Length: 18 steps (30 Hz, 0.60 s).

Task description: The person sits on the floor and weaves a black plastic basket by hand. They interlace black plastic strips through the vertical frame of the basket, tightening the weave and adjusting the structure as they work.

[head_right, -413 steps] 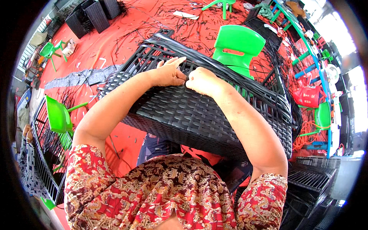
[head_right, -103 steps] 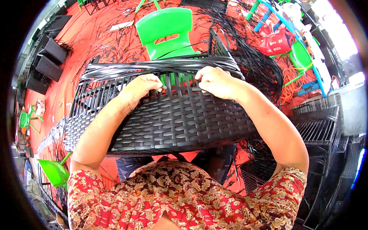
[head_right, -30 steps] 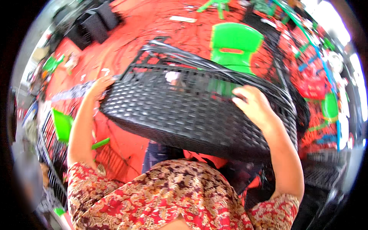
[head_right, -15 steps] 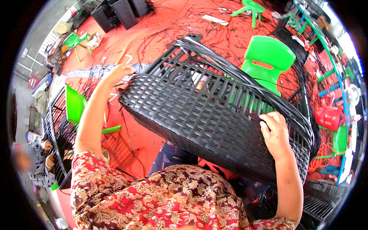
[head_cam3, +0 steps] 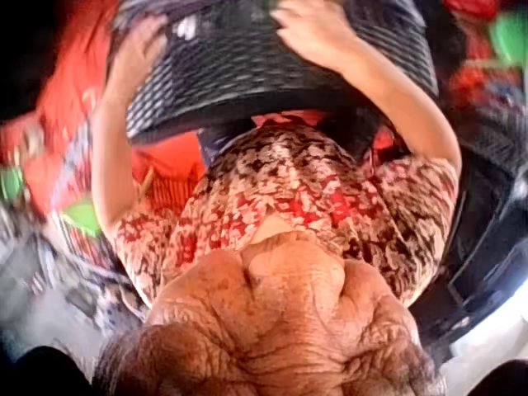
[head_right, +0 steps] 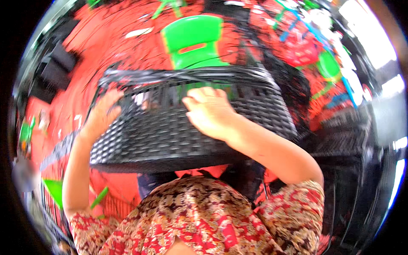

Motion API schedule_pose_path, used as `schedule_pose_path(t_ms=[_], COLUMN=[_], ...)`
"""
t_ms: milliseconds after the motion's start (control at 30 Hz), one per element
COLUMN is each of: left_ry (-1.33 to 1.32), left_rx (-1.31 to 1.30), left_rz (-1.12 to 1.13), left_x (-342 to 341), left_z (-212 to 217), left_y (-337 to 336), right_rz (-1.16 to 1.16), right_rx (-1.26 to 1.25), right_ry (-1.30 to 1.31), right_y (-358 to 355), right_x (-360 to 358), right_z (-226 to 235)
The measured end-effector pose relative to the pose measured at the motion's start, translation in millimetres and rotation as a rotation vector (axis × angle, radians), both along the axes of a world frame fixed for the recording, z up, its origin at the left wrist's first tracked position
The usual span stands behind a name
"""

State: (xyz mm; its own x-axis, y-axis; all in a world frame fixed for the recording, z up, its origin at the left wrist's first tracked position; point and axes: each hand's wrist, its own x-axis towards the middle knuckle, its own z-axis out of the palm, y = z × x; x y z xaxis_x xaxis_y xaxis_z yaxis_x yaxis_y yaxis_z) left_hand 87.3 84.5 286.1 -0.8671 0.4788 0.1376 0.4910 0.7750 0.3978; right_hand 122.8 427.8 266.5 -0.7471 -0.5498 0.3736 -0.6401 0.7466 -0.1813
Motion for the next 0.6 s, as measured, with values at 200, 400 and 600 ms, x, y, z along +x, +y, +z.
schedule_pose_path(t_ms=[200,400,600], left_ry=[0.005,0.139,0.103], left_rx=[-0.139,-0.187,0.122], left_rz=[-0.126,-0.104,-0.261], left_x=[40,42,22], left_z=[-33,-16,4], left_y=[46,51,132], right_rz=[-0.064,-0.18,-0.427], right_rx=[0.145,0.138,-0.486], right_ry=[-0.11,-0.26,-0.026], right_y=[40,95,184], right_x=[40,58,46], right_z=[19,22,59])
